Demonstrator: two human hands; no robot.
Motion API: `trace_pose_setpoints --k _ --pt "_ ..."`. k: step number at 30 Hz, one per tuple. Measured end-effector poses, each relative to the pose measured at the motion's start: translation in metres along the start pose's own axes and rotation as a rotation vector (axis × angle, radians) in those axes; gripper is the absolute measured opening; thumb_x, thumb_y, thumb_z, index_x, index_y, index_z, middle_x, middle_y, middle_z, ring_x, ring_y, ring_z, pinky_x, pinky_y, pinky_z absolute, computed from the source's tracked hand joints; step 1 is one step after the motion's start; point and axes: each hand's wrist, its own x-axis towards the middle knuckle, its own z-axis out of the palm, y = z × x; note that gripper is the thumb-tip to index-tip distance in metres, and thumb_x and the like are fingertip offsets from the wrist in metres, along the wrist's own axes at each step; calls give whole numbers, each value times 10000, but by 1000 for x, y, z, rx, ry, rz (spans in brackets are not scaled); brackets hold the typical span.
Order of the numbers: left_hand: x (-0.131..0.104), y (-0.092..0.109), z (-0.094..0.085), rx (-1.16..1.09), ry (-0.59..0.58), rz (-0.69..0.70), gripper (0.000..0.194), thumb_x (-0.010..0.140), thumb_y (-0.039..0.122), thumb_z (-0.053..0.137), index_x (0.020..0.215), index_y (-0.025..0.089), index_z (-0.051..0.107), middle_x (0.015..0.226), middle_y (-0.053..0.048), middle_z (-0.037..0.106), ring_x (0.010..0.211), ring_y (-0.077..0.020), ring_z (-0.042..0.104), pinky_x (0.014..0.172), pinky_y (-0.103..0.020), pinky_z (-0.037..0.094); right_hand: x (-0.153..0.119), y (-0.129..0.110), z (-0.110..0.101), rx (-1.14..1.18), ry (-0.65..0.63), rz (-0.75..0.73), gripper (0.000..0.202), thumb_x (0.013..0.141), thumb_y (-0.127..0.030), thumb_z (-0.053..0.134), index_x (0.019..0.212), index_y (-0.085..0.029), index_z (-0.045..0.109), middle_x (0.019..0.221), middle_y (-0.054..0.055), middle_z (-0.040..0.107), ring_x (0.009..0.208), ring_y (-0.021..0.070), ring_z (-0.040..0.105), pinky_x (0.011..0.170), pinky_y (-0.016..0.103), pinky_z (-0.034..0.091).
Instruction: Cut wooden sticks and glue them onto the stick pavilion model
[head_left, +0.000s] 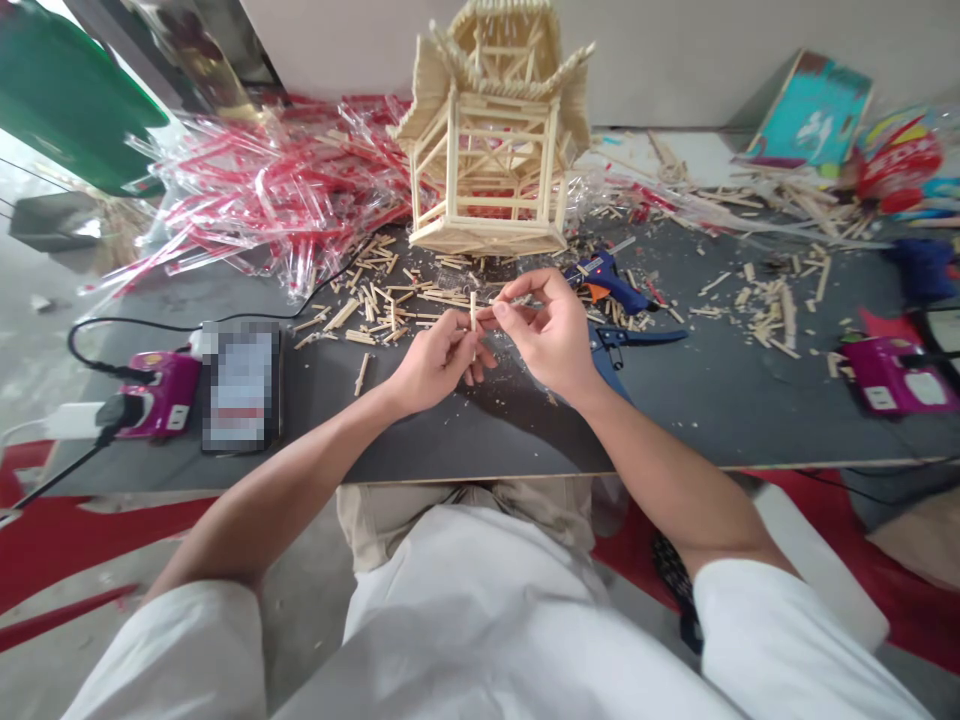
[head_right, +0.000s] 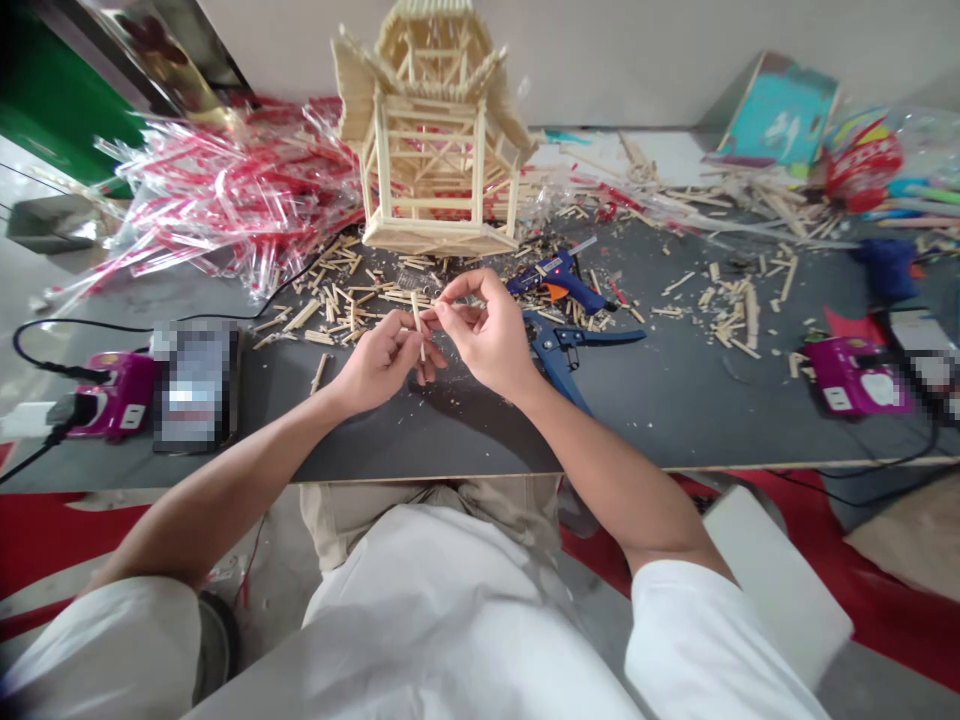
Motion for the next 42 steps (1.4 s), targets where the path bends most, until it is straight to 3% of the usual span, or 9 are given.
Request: trace_pose_setpoints --k 13,26,33,42 --pt "-1 11 -5 76 -45 -37 119 1087 319 471 1041 213 446 847 -55 778 559 -101 688 518 -201 573 0 1 -3 -39 -4 -12 417 880 -538 837 1010 -267 548 970 -19 642 844 149 770 842 309 676" --pt "-3 13 -5 72 -55 -79 124 1076 332 499 1032 224 459 826 -36 777 505 -107 678 472 -206 572 0 1 -4 -37 -20 -41 358 905 -480 831 1008 -263 566 975 -23 656 836 136 767 818 290 660" --pt "-3 15 -6 74 -49 -87 156 1066 349 538 1022 216 470 808 -26 776 484 -93 666 450 -180 542 0 0 -6 -113 -22 -29 397 897 -570 809 1005 -277 565 990 -8 671 902 173 766 842 330 672" --pt "-3 13 -7 97 -56 -85 101 1064 304 528 1016 225 488 815 -23 782 493 -104 676 444 -185 546 0 -2 -3 -89 -23 -28 387 891 -545 821 989 -278 558 970 -10 662 862 166 761 808 331 661"
